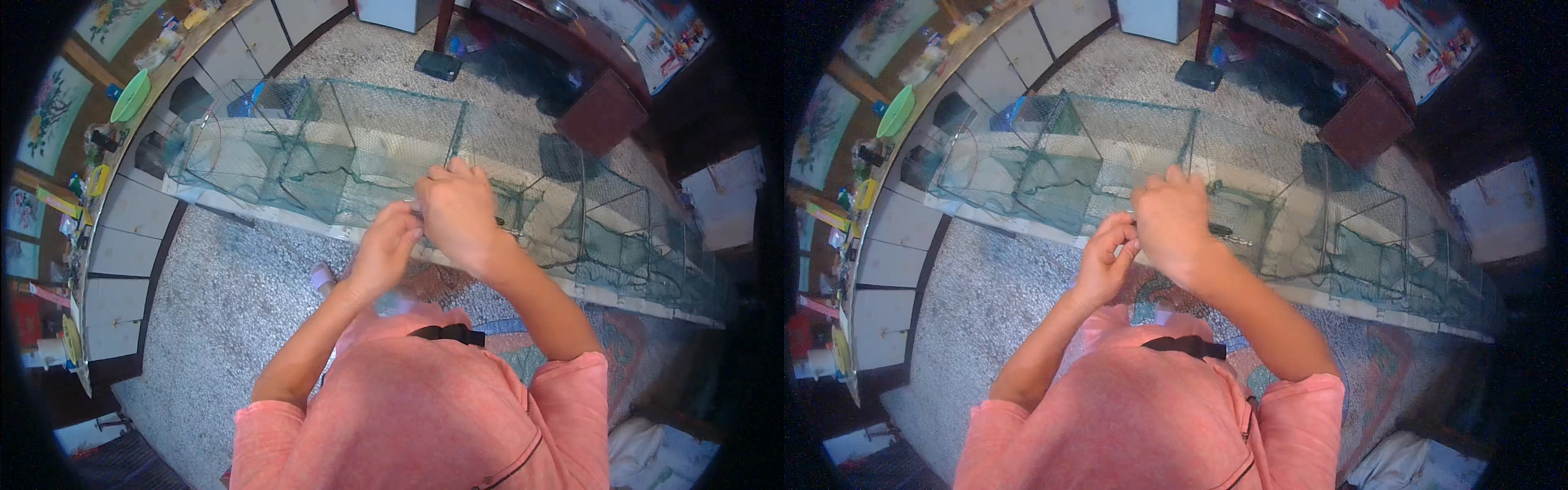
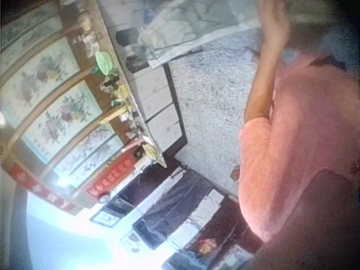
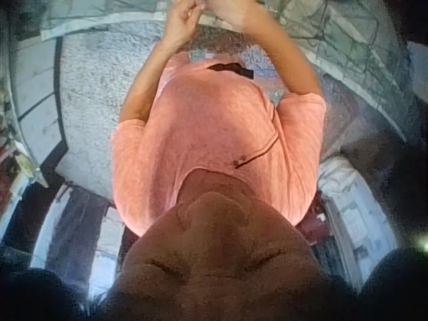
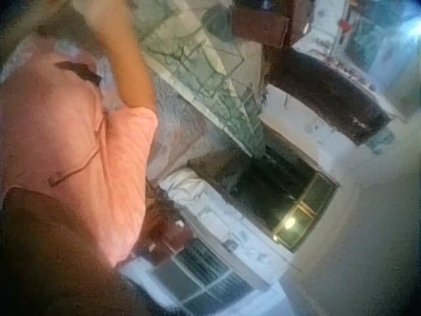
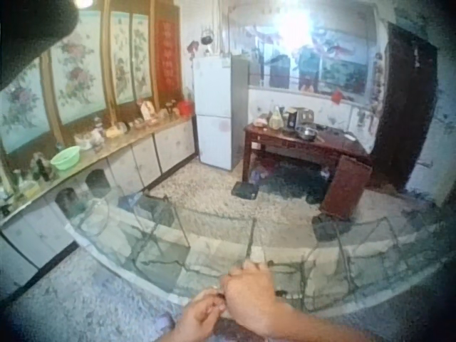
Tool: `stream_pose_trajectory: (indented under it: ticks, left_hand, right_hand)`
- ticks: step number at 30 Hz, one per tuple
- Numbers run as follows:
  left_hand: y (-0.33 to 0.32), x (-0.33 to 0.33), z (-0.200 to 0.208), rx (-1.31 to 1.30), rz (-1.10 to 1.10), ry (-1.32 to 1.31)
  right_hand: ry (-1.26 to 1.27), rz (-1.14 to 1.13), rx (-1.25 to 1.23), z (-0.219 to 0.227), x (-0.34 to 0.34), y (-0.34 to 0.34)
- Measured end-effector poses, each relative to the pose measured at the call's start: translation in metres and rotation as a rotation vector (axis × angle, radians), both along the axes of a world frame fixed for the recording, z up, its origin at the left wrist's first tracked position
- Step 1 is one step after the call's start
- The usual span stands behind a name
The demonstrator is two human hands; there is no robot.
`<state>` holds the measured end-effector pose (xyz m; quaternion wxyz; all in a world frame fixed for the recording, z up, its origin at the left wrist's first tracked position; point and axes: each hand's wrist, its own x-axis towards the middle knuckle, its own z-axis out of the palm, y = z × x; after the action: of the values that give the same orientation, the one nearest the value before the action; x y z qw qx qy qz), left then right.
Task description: The person repairs a long green mesh fishing net using a black netting needle and string by threading and tying knots through the mesh.
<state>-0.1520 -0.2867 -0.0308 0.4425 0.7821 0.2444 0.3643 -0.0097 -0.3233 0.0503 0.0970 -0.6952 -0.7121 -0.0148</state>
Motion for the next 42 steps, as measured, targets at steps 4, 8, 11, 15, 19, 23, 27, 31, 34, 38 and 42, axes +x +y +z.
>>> stream_pose_trajectory:
  ticks: [4,8,11,15,19,23,27,31,34,38,42]
  left_hand:
    - [-0.002,0.000,-0.014,-0.106,0.000,-0.001]
    - [-0.005,0.005,0.012,0.140,0.065,0.069]
    - [-0.014,0.008,0.034,-0.106,0.097,0.061]
    - [-0.012,0.027,0.036,0.029,-0.038,-0.091]
    - [-0.007,0.032,0.039,-0.112,-0.233,-0.025]
    - [-0.005,0.023,0.031,-0.007,-0.300,0.026]
    - [-0.016,-0.002,0.032,0.159,-0.290,0.004]
    - [-0.019,-0.006,0.025,0.151,-0.212,0.033]
    - [-0.018,-0.010,0.017,0.131,-0.131,0.073]
    - [-0.016,0.001,0.012,0.136,-0.044,0.070]
    - [-0.020,0.008,0.001,0.040,-0.012,0.040]
  right_hand:
    - [0.244,0.138,0.269,-0.026,-0.012,0.027]
    - [0.542,0.203,0.570,0.021,-0.044,0.056]
    - [0.904,0.204,0.585,0.078,-0.014,0.036]
    - [1.002,0.270,0.780,0.136,0.068,-0.031]
    - [1.171,0.286,0.956,0.127,0.169,-0.104]
    - [1.169,0.458,0.623,0.121,0.098,-0.089]
    - [0.560,0.174,0.275,0.064,0.065,-0.048]
    - [0.255,0.239,0.188,0.020,0.080,-0.036]
    - [0.210,0.266,0.129,0.011,0.077,-0.028]
    - [0.338,0.361,0.114,-0.003,0.076,-0.015]
    - [0.575,0.388,0.106,-0.005,0.057,-0.007]
